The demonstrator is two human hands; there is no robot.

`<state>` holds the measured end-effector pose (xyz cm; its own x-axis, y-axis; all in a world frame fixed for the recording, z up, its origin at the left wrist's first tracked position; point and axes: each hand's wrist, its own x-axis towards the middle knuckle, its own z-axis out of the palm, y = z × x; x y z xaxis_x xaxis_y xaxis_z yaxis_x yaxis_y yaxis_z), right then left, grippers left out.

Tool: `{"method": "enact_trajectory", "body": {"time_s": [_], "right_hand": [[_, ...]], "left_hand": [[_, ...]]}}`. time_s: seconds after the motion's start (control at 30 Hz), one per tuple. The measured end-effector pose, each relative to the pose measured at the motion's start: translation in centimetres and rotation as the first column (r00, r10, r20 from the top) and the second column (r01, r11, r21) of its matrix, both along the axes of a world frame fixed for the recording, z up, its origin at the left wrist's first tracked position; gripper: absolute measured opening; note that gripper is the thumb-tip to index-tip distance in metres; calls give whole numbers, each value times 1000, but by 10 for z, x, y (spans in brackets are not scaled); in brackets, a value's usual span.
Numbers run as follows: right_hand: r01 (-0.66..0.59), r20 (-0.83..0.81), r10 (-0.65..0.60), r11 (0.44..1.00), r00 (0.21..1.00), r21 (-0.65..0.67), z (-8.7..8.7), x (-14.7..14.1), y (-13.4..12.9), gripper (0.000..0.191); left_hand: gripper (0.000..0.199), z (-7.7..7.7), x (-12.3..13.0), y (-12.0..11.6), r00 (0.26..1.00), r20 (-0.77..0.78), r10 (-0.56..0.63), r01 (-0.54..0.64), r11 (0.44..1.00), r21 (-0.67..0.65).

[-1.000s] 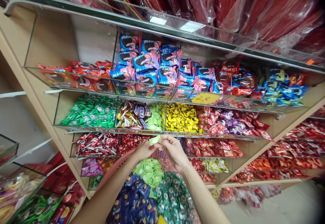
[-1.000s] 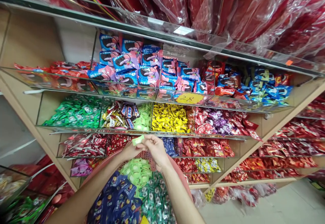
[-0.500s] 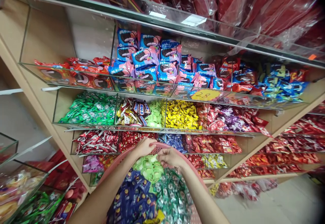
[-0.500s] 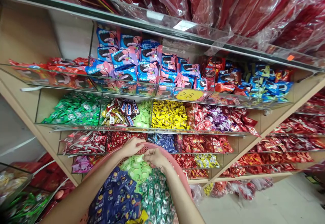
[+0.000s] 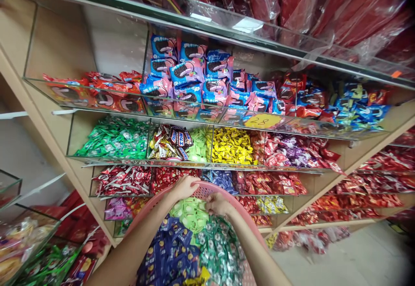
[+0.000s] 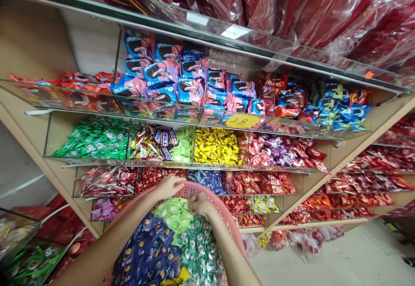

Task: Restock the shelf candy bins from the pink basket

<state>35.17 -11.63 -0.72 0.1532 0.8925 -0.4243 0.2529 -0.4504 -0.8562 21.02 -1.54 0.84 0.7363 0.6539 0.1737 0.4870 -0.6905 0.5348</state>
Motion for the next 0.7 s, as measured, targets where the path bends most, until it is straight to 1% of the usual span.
{"method": "enact_trajectory", "body": {"time_s": [0.13,0.2,0.33,0.5,0.7], "right_hand": [[-100,25,101,993,995,-58,-3,7,-2,9],[-128,21,130,989,991,-69,-5,8,-3,7],[-131,14,132,988,991,-82,-12,11,-3,6],[-137,-41,135,988,990,-65,-21,15,-1,6],[-116,-11,115,989,993,-91,-28,15,1,7]], "left_hand": [[36,0,0,0,1000,11,-9,9,1000,2],[36,0,0,0,1000,12,-6,6,1000,4],[35,0,0,0,1000,0,6,-6,1000,2],[35,-1,0,1,1000,2,-3,3,1000,25],[37,1,0,-1,1000,-12,17,-17,1000,-8]]}}
